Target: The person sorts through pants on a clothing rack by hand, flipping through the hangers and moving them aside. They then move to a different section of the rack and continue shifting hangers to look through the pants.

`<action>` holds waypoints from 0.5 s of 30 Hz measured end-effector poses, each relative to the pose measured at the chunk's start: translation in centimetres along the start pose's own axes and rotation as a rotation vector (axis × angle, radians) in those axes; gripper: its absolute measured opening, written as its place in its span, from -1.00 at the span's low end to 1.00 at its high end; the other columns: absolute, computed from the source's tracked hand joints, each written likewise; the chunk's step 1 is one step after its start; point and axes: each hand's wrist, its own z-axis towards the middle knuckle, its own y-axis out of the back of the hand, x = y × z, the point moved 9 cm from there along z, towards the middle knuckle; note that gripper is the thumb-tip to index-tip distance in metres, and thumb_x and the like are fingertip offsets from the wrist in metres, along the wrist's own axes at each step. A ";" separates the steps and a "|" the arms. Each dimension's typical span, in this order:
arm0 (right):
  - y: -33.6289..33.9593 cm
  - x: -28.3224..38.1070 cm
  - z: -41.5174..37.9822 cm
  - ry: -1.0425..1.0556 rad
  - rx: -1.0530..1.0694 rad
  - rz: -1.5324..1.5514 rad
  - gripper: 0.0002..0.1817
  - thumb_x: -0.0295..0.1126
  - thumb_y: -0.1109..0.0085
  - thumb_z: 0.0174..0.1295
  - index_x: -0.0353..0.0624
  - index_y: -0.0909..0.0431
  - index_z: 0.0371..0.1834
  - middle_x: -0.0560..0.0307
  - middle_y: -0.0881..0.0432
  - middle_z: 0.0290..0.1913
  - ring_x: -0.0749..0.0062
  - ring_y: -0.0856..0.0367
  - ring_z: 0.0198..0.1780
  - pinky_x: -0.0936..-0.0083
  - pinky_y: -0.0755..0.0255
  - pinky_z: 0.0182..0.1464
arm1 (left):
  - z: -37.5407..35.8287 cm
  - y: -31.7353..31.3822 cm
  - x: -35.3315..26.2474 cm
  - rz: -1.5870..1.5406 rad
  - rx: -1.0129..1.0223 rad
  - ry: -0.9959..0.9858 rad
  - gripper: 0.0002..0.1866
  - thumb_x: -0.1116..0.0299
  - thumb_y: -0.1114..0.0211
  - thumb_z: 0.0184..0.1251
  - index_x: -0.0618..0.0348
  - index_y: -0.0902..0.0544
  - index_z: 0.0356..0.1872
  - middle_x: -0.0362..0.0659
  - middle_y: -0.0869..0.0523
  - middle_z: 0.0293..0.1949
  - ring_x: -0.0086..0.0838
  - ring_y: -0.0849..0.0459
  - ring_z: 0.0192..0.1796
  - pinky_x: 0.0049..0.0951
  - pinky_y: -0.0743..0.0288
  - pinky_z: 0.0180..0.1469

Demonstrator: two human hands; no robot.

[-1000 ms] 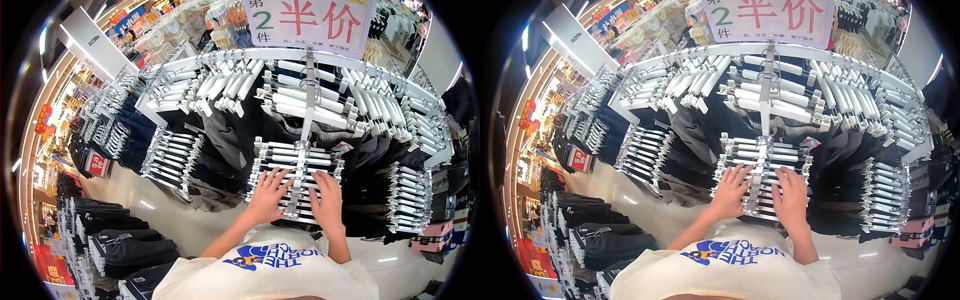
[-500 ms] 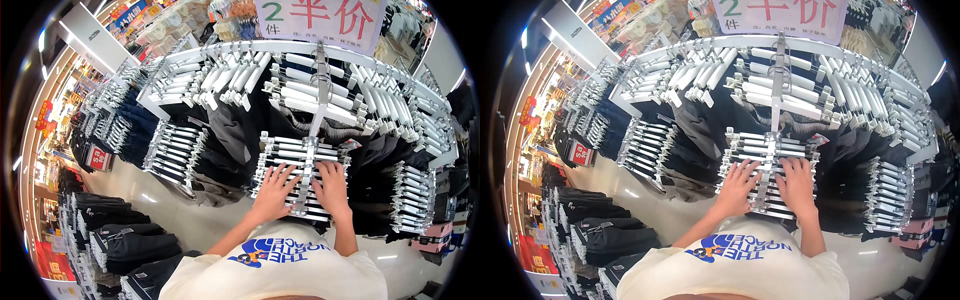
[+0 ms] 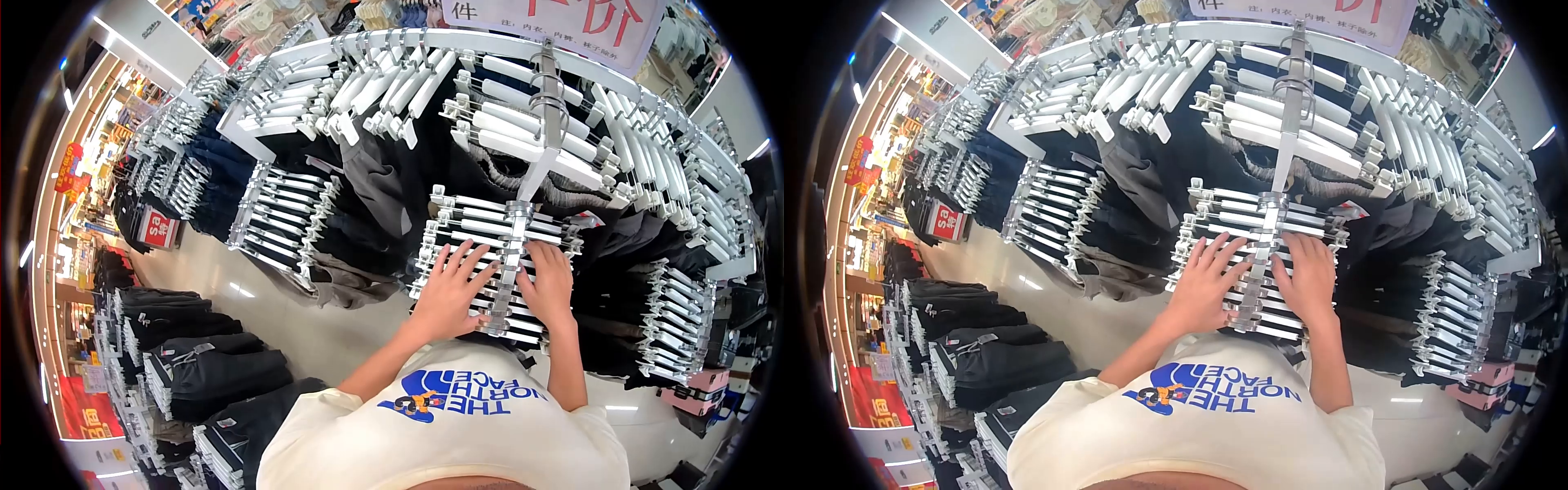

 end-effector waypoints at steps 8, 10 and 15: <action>0.1 -0.1 0.2 -0.025 0.008 0.032 -0.55 -0.26 -0.41 0.40 -0.17 -0.69 0.31 -0.05 -0.75 0.23 -0.11 -0.64 0.31 0.03 -0.43 0.40 | 0.1 -0.2 0.0 0.048 0.049 -0.006 0.02 -0.03 -0.70 0.10 0.03 -0.51 0.63 0.04 -0.33 0.71 0.11 -0.16 0.79 0.31 0.04 0.79; 0.3 0.0 0.2 -0.033 0.000 0.034 -0.55 -0.26 -0.41 0.40 -0.17 -0.70 0.30 -0.05 -0.76 0.22 -0.10 -0.65 0.31 0.02 -0.43 0.40 | 0.1 -0.2 0.0 0.042 0.038 -0.008 0.03 -0.04 -0.72 0.07 0.04 -0.52 0.62 0.03 -0.32 0.72 0.10 -0.16 0.79 0.31 0.02 0.79; 0.5 0.3 0.2 -0.026 -0.008 0.031 -0.57 -0.24 -0.41 0.40 -0.17 -0.70 0.27 -0.02 -0.78 0.18 -0.06 -0.67 0.30 0.01 -0.43 0.42 | 0.2 -0.2 0.0 0.033 0.034 -0.003 0.09 0.03 -0.78 -0.07 0.03 -0.54 0.61 0.03 -0.36 0.70 0.12 -0.20 0.78 0.29 -0.01 0.78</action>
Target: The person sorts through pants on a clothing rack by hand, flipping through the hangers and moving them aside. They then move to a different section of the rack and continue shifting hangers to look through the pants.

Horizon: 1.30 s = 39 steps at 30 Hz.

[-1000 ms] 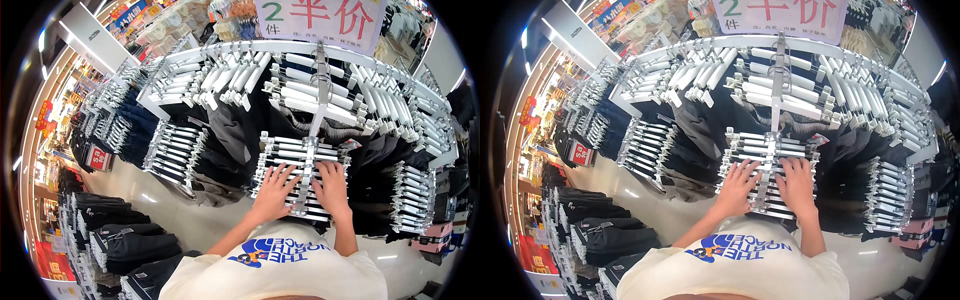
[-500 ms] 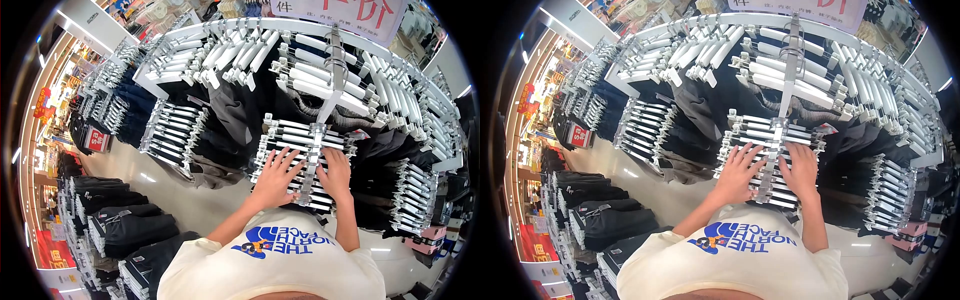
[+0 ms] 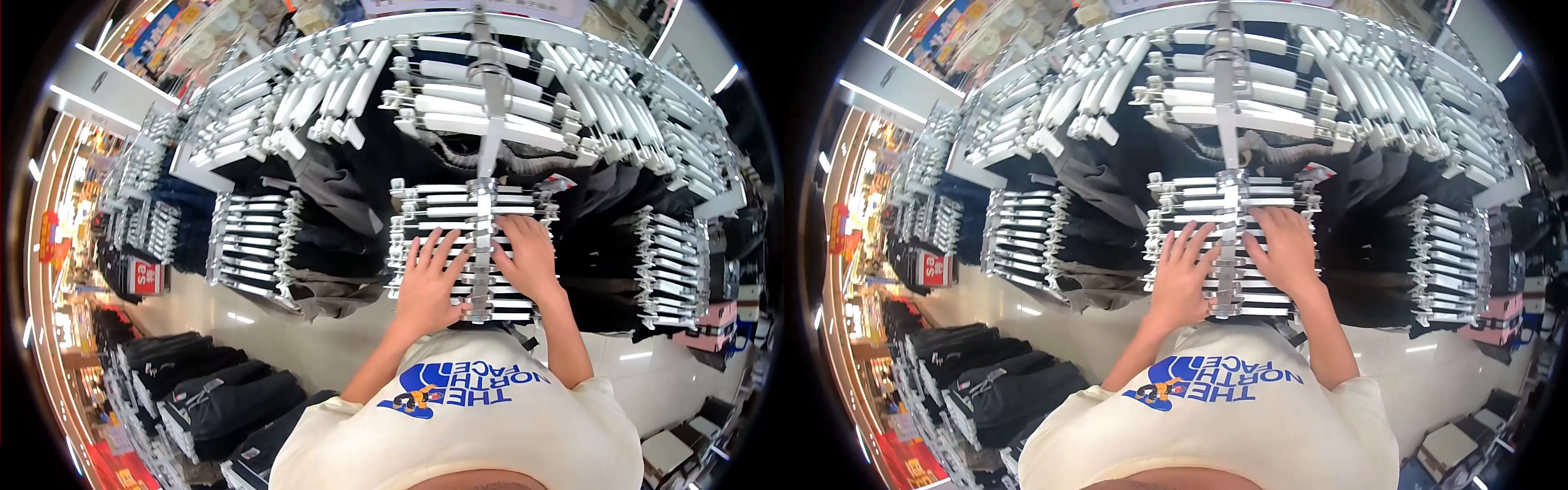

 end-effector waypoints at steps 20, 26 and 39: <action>-0.2 -0.2 -0.8 0.045 -0.078 -0.025 -0.56 -0.19 -0.39 0.43 -0.16 -0.68 0.29 -0.02 -0.76 0.14 -0.08 -0.65 0.29 0.03 -0.44 0.37 | -0.3 -0.1 -0.2 0.050 -0.078 -0.071 -0.05 0.16 -0.74 0.00 0.08 -0.57 0.53 0.04 -0.37 0.68 0.16 -0.25 0.74 0.33 -0.09 0.74; -0.5 -0.6 -0.9 0.053 -0.063 -0.017 -0.53 -0.16 -0.40 0.44 -0.15 -0.69 0.32 -0.01 -0.77 0.18 -0.06 -0.64 0.30 0.05 -0.44 0.38 | -0.4 -0.1 -0.4 0.052 -0.114 -0.062 -0.05 0.23 -0.72 -0.05 0.09 -0.58 0.51 0.00 -0.38 0.68 0.12 -0.27 0.74 0.30 -0.10 0.76; 8.0 -4.4 -6.8 -0.070 -0.062 0.311 -0.58 -0.36 -0.36 0.54 -0.18 -0.68 0.41 -0.08 -0.71 0.40 -0.04 -0.70 0.38 0.22 -0.62 0.38 | -1.3 -0.6 -0.8 -0.084 -0.232 -0.054 -0.27 0.21 -0.63 0.05 0.20 -0.70 0.32 0.13 -0.48 0.62 0.19 -0.30 0.74 0.29 -0.09 0.72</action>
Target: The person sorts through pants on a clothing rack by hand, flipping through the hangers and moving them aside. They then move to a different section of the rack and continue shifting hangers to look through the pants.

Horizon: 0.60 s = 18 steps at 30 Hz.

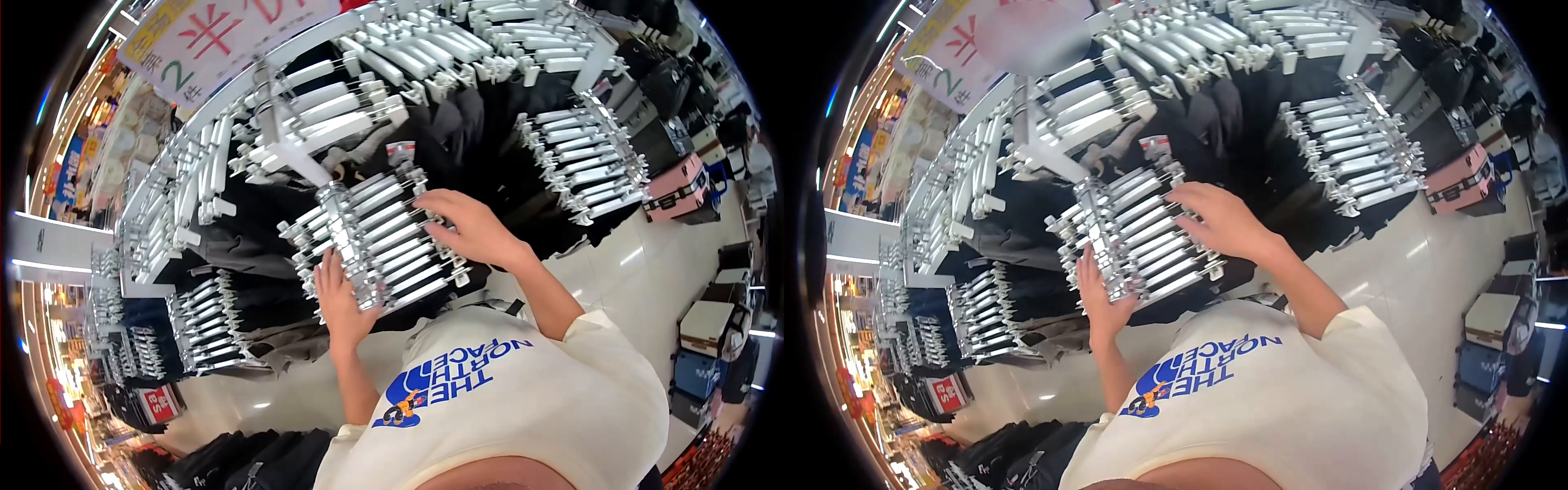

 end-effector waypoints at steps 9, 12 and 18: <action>11.5 -6.1 -10.8 -0.278 -0.215 -0.060 -0.66 -0.47 -0.33 0.51 -0.24 -0.72 0.31 -0.07 -0.81 0.23 0.02 -0.81 0.20 0.30 -0.65 0.24 | -2.1 -0.3 1.1 -0.118 -0.102 0.129 -0.34 0.30 -0.49 0.19 0.14 -0.69 0.40 0.14 -0.53 0.59 0.14 -0.31 0.74 0.23 -0.01 0.78; 14.5 -7.6 -14.1 -0.255 -0.177 0.018 -0.66 -0.53 -0.30 0.51 -0.27 -0.74 0.30 -0.02 -0.83 0.25 0.15 -0.80 0.27 0.35 -0.59 0.36 | -3.0 -0.3 0.7 -0.081 -0.110 0.168 -0.37 0.29 -0.48 0.27 0.22 -0.67 0.40 0.16 -0.58 0.53 0.21 -0.39 0.67 0.25 0.00 0.78; 21.6 -9.3 -18.2 -0.292 -0.154 0.237 -0.76 -0.60 -0.22 0.49 -0.30 -0.80 0.11 0.04 -0.88 0.11 0.30 -0.82 0.20 0.40 -0.61 0.31 | -5.6 0.9 -2.5 0.319 -0.110 0.080 -0.64 0.36 -0.38 0.53 0.34 -0.72 0.22 0.14 -0.71 0.30 0.09 -0.63 0.39 0.27 -0.14 0.74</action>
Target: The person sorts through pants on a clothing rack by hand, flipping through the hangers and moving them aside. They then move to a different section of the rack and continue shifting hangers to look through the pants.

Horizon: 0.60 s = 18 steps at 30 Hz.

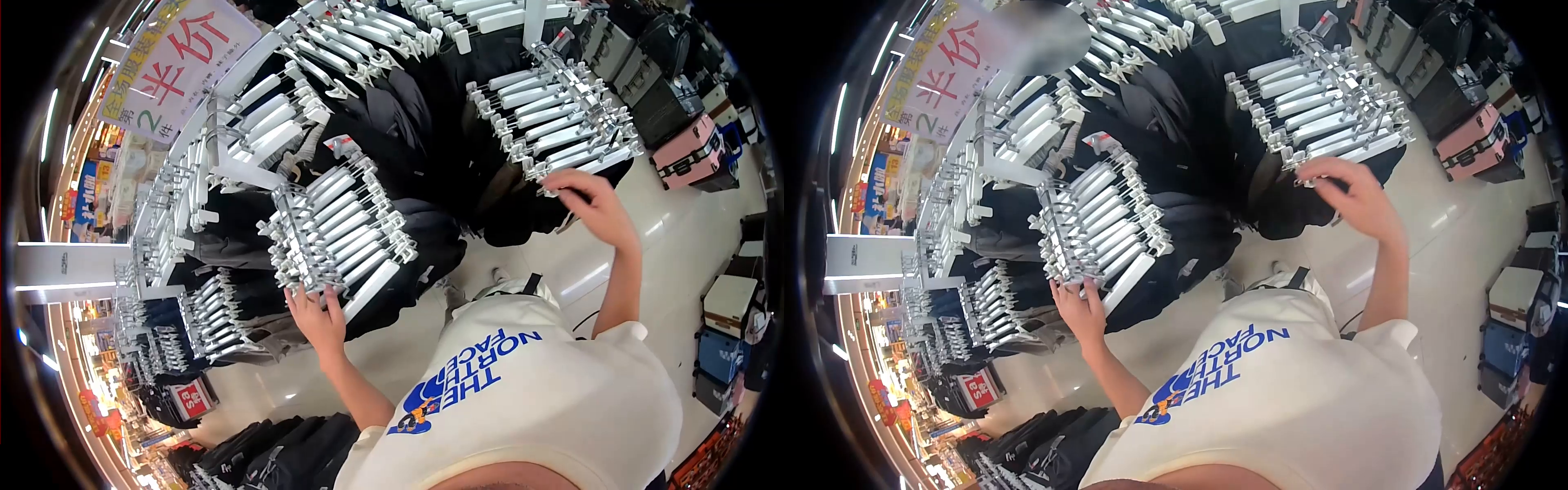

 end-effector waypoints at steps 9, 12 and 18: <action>12.6 -6.4 -0.9 -0.046 -0.338 -0.394 -0.82 -0.68 -0.05 0.33 -0.37 -0.66 -0.13 0.04 -0.78 -0.13 0.32 -0.73 -0.04 0.45 -0.53 0.10 | -7.2 0.2 -6.5 0.056 -0.131 0.162 -0.46 0.43 -0.42 0.51 0.16 -0.64 0.49 0.08 -0.58 0.56 0.04 -0.53 0.61 0.22 -0.21 0.71; 13.6 -7.6 0.7 0.139 -0.353 -0.440 -0.86 -0.65 -0.07 0.35 -0.36 -0.63 -0.14 0.04 -0.76 -0.15 0.33 -0.70 -0.06 0.47 -0.49 0.07 | -11.6 -2.2 -8.0 -0.038 -0.181 0.244 -0.40 0.45 -0.42 0.48 0.17 -0.60 0.54 0.15 -0.48 0.64 0.19 -0.45 0.64 0.19 -0.24 0.69; 15.5 -12.0 2.8 0.143 -0.445 -0.266 -0.80 -0.60 -0.10 0.50 -0.34 -0.68 0.07 0.12 -0.79 -0.10 0.46 -0.68 -0.07 0.43 -0.52 0.03 | -11.9 -5.8 -14.3 -0.291 -0.037 0.195 -0.45 0.57 -0.41 0.42 0.18 -0.68 0.45 0.13 -0.54 0.59 0.14 -0.59 0.53 -0.03 -0.49 0.53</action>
